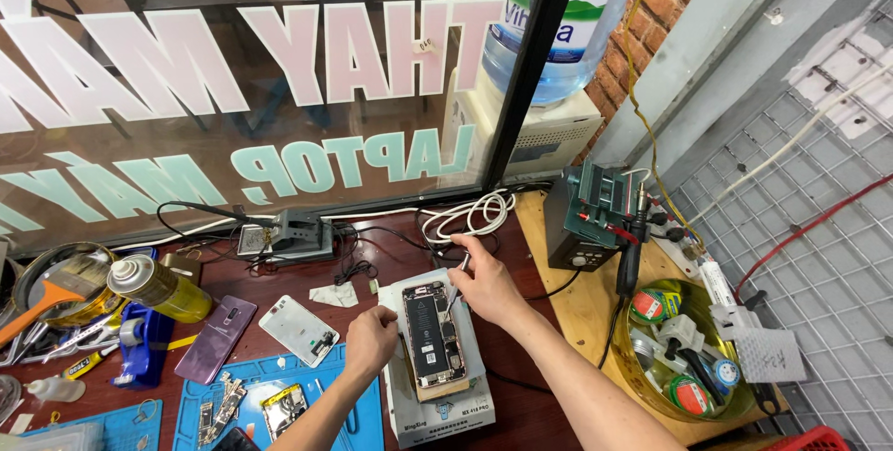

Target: The person disassembles a smartphone, removes the battery and internal components, then reassembles the device by reconnecting cables and securing the back cover. The person uses a screwdriver and tweezers to manipulate small parts and connectors.

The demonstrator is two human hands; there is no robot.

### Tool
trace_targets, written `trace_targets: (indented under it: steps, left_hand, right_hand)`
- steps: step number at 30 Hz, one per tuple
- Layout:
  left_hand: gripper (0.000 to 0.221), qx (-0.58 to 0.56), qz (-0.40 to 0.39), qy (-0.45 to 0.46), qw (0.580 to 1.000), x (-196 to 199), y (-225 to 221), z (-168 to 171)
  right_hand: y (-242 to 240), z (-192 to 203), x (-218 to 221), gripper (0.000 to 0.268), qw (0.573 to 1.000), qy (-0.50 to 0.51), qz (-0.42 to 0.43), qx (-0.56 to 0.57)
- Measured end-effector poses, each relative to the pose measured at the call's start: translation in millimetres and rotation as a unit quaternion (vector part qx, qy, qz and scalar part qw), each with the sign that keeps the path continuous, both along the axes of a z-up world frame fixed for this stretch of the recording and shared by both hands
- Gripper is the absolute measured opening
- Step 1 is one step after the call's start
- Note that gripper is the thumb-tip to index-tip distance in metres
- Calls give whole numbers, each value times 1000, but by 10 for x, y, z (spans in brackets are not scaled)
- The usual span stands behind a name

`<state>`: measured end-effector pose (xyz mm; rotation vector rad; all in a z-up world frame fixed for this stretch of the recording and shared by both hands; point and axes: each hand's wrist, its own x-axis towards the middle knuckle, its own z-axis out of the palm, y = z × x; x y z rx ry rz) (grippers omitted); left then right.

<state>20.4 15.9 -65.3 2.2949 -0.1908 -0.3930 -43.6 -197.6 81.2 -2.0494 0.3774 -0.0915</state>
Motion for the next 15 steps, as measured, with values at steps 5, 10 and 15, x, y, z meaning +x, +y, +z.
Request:
trace_targets:
  steps: [5,10,15]
  left_hand:
    - [24,-62,17,-22,998,-6,-44,410]
    - [24,-114,34,-49,992,-19,-193,749]
    - [20,-83,7,-83,993,129,-45,731]
  right_hand:
    - [216,31,-40,57,999,27,12,42]
    - [388,-45,-108,58,998,41,-2,37]
    - [313,-217,-50,26,994,28,-27,105]
